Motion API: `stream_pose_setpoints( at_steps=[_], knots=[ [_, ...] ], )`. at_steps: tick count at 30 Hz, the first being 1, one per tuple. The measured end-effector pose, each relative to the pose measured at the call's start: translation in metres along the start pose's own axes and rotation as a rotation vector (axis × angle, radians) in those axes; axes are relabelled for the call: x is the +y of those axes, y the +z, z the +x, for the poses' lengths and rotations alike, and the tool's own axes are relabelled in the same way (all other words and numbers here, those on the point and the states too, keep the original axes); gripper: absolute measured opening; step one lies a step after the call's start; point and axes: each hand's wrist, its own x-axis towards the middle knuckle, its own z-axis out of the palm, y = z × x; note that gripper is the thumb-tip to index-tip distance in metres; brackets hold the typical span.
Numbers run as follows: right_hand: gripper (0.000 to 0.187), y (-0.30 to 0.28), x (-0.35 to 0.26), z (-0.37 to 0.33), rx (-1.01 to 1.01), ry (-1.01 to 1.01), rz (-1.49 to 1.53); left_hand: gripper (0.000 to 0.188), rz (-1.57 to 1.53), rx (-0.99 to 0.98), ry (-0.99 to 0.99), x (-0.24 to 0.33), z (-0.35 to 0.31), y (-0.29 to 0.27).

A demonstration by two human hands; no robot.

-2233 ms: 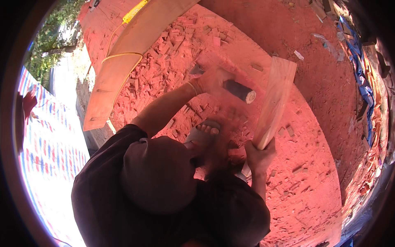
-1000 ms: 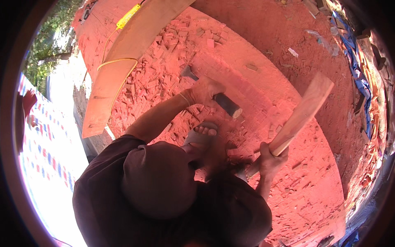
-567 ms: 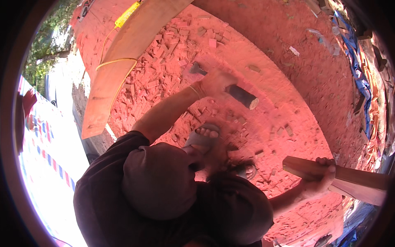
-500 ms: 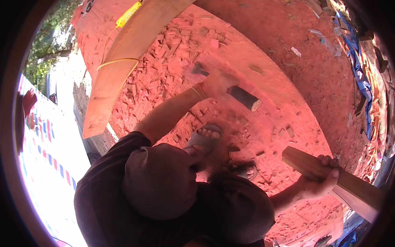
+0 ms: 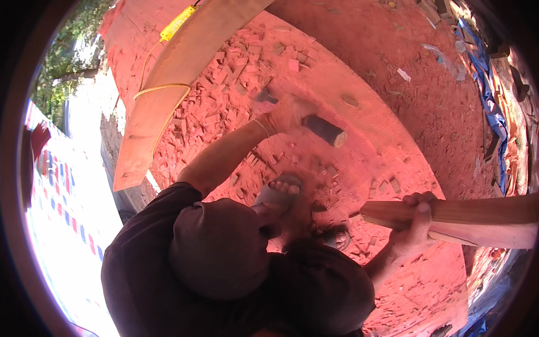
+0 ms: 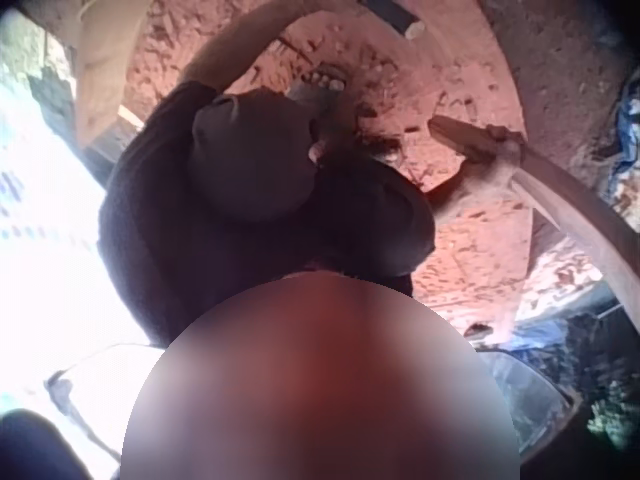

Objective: The person uses a chisel and a wooden mallet to repeatedly strike and split a small piece of wood on a red surface. The person holds the chisel in the left hand and strikes it with the mallet in the right hand, producing wood chips.

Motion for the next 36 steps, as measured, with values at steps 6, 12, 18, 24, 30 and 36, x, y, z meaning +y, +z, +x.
stream_pose_setpoints(
  at_steps=[6, 12, 18, 24, 30, 36],
  knots=[
    [0.026, 0.062, 0.049, -0.035, -0.282, 0.059, -0.400, 0.018, -0.124, 0.084, 0.053, -0.003, -0.004, 0.003],
    [0.027, -0.012, 0.100, -0.071, -0.236, 0.414, -0.579, 0.018, 0.057, 0.241, 0.028, -0.015, 0.017, -0.012],
    [0.027, -0.057, 0.085, -0.089, 0.112, 0.546, -0.279, 0.017, -0.128, 0.547, -0.142, -0.016, 0.032, -0.057],
    [0.024, -0.077, 0.092, -0.100, 0.225, 0.639, -0.271, 0.016, -0.145, 0.059, 0.288, 0.025, -0.005, -0.006],
    [0.025, -0.072, 0.089, -0.107, 0.203, 0.643, -0.250, 0.021, -0.084, 0.078, 0.254, 0.006, 0.028, 0.002],
    [0.022, -0.062, 0.066, -0.070, 0.170, 0.418, -0.195, 0.017, -0.177, 0.144, 0.142, 0.004, 0.041, -0.010]
  ],
)
